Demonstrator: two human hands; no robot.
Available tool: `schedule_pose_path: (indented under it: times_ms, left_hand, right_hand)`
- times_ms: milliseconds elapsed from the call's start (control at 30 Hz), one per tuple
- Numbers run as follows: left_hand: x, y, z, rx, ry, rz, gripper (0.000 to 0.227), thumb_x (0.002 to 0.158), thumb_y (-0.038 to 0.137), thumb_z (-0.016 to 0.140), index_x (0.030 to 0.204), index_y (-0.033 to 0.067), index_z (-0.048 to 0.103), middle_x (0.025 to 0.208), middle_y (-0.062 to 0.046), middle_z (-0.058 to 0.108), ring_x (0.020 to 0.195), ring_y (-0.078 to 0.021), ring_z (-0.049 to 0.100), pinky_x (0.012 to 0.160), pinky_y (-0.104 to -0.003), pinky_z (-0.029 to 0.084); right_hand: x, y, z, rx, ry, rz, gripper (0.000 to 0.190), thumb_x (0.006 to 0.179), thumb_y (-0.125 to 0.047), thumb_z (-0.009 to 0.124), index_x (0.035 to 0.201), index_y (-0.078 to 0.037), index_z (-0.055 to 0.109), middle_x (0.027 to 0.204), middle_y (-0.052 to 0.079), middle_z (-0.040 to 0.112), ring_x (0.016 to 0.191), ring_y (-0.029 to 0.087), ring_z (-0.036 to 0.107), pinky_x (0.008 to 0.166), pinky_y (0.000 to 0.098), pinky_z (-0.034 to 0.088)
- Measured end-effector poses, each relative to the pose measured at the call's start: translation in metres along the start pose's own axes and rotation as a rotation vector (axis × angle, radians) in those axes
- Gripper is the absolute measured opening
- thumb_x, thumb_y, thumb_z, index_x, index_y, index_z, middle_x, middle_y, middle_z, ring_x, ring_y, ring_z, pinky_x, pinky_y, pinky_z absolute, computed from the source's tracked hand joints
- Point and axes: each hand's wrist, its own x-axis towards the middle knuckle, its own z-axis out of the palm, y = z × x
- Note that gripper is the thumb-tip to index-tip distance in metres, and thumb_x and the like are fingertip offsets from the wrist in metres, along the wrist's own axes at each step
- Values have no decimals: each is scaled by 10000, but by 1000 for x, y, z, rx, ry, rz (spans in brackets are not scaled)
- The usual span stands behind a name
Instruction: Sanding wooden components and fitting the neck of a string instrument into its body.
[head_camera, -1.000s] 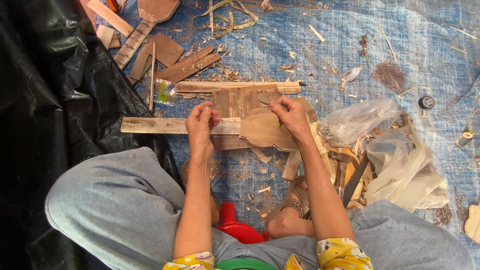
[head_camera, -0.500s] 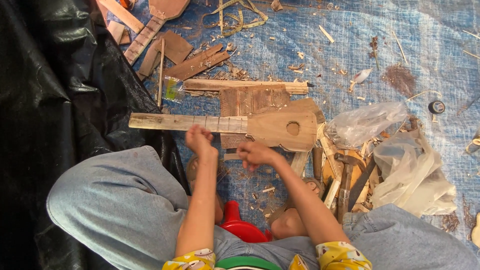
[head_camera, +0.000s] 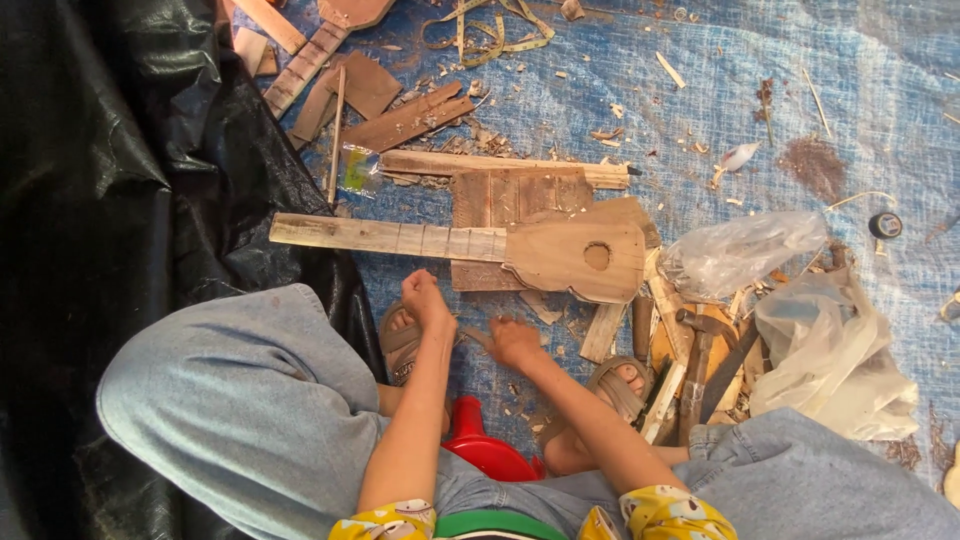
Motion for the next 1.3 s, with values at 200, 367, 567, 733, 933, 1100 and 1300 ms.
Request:
schedule_pose_path:
  times_ms: [200,367,567,733,933,1100,1300]
  left_hand:
    - [31,31,-3,-322,-134,-234,506,951,474,737,1304,175,531,1131,-96,623,987,-232,657,923,-384,494]
    - [49,34,6,-506,-185,-235,791,956,390,808,1531,193,301,1410,-238,379,1226,-451,574,1114,-560,420]
    - [79,11,17,-609,-249,-185,934,982,208,821,1603,276,127,1444,-317,319,1188,-476,570,1082,-677,395]
    - [87,-3,16,-543,-268,-212,1049,965,100,789,1622,352,12,1541,-278,211,1099,-400,617,1054,-696,414]
    - [87,-3,18,-511,-268,-210,1051,963,41,740,1613,396,-6,1517,-328,260,1130,-536,633,983,-680,504]
    - [91,-9,19,-496,-281,-196,1075,963,30,738,1607,408,-36,1471,-314,358,1099,-518,667,958,-689,509]
    - [88,-4,19,-505,-283,-206,1038,971,19,710,1603,428,-5,1388,-305,457,1091,-527,670,946,-670,526]
  right_hand:
    - [-67,-15,-176,278,-132,-102,353,853,-240,660,1129,-49,770,1122,274,741,1143,497,646,1036,559,481]
    - [-44,114,-186,557,711,156,358,877,-254,720,1225,-180,682,1101,145,682,1122,395,637,1008,466,469]
    - [-38,186,-147,628,675,403,922,783,-477,802,1573,-245,386,1494,212,478,1399,391,443,1178,493,333]
    - [-19,187,-125,728,596,369,1029,799,-461,785,1633,-237,227,1533,316,411,1404,480,419,1183,548,322]
    - [-13,185,-118,745,569,423,969,792,-463,796,1608,-355,284,1520,239,474,1375,445,461,1154,504,377]
    - [-14,181,-119,728,574,469,932,792,-469,794,1588,-399,314,1498,229,501,1361,433,481,1145,490,393]
    - [-11,182,-115,729,633,460,906,789,-421,809,1574,-382,358,1484,228,517,1353,450,489,1130,513,391]
